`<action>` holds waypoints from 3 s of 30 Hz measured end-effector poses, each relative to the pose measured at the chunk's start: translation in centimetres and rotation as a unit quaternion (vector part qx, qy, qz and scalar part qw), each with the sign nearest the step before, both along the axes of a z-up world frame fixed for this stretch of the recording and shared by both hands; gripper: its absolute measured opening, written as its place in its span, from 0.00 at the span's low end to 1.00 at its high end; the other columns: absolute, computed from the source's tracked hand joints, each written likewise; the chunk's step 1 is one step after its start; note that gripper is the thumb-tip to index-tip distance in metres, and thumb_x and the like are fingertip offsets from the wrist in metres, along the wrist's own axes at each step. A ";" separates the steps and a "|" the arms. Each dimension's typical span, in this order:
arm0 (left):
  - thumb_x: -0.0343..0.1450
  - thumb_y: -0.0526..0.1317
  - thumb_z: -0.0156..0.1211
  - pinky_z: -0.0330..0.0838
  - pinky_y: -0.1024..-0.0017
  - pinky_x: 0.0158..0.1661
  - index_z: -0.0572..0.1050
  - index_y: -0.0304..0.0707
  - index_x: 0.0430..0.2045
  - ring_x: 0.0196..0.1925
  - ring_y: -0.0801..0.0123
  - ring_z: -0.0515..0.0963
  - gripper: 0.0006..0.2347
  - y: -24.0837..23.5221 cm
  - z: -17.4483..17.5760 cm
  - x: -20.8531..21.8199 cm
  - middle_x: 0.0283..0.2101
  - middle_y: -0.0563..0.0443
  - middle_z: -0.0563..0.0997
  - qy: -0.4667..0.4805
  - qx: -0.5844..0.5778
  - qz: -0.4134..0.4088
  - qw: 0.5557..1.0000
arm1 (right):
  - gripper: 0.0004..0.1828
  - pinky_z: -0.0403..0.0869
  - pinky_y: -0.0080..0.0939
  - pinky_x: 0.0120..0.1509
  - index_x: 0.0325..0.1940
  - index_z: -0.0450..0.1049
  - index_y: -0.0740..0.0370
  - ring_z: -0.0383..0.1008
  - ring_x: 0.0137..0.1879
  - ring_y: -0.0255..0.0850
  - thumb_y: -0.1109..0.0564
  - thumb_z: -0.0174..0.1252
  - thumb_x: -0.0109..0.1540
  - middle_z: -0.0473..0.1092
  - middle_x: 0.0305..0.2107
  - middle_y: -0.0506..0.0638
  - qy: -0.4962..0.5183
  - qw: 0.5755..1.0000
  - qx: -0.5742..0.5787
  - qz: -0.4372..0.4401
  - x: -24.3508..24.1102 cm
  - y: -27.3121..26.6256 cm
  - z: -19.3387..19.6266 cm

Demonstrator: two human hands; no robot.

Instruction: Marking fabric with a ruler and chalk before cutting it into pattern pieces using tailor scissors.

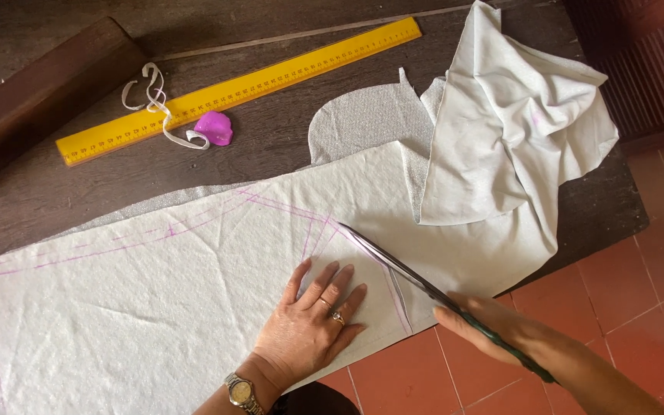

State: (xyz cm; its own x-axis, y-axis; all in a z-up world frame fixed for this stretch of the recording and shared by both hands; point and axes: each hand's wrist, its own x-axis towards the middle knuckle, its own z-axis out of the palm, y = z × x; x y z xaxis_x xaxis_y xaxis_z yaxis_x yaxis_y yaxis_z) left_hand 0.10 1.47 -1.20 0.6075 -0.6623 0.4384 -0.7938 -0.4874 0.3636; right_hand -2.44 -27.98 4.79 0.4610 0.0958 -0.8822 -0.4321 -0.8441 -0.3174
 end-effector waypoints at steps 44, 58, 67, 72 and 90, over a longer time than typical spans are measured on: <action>0.65 0.72 0.32 0.36 0.37 0.65 0.52 0.30 0.65 0.74 0.48 0.44 0.44 2.4 -0.6 4.3 0.71 0.36 0.48 0.071 0.176 0.398 0.898 | 0.09 0.71 0.26 0.53 0.44 0.71 0.43 0.73 0.40 0.24 0.43 0.51 0.63 0.72 0.32 0.35 -0.054 0.978 0.059 0.194 9.3 -3.3 -0.4; 0.66 0.71 0.33 0.37 0.39 0.65 0.53 0.28 0.65 0.73 0.48 0.47 0.43 2.4 -0.3 4.4 0.71 0.35 0.51 0.055 0.167 0.397 0.901 | 0.19 0.71 0.22 0.59 0.51 0.73 0.39 0.78 0.49 0.21 0.37 0.51 0.60 0.78 0.39 0.32 -0.001 0.987 -0.081 0.139 10.2 -1.2 0.8; 0.66 0.70 0.34 0.38 0.39 0.65 0.53 0.28 0.65 0.73 0.47 0.48 0.43 2.4 -0.2 4.4 0.70 0.35 0.52 0.054 0.167 0.399 0.900 | 0.20 0.65 0.34 0.40 0.29 0.64 0.50 0.61 0.31 0.30 0.34 0.44 0.64 0.60 0.23 0.37 -0.027 0.976 -0.006 0.215 10.2 -2.6 -1.2; 0.66 0.70 0.34 0.40 0.39 0.65 0.54 0.28 0.64 0.73 0.47 0.50 0.43 2.4 -0.2 4.4 0.70 0.35 0.53 0.047 0.167 0.400 0.900 | 0.21 0.66 0.34 0.41 0.30 0.64 0.50 0.61 0.32 0.30 0.34 0.42 0.64 0.61 0.24 0.37 -0.030 0.974 0.024 0.223 10.2 -3.0 -1.4; 0.67 0.70 0.35 0.38 0.38 0.65 0.52 0.28 0.65 0.73 0.47 0.48 0.43 2.4 -0.2 4.4 0.70 0.35 0.51 0.050 0.152 0.399 0.903 | 0.23 0.65 0.35 0.35 0.27 0.61 0.52 0.63 0.27 0.33 0.34 0.43 0.64 0.59 0.20 0.39 -0.071 0.972 0.002 0.223 10.9 0.0 -2.0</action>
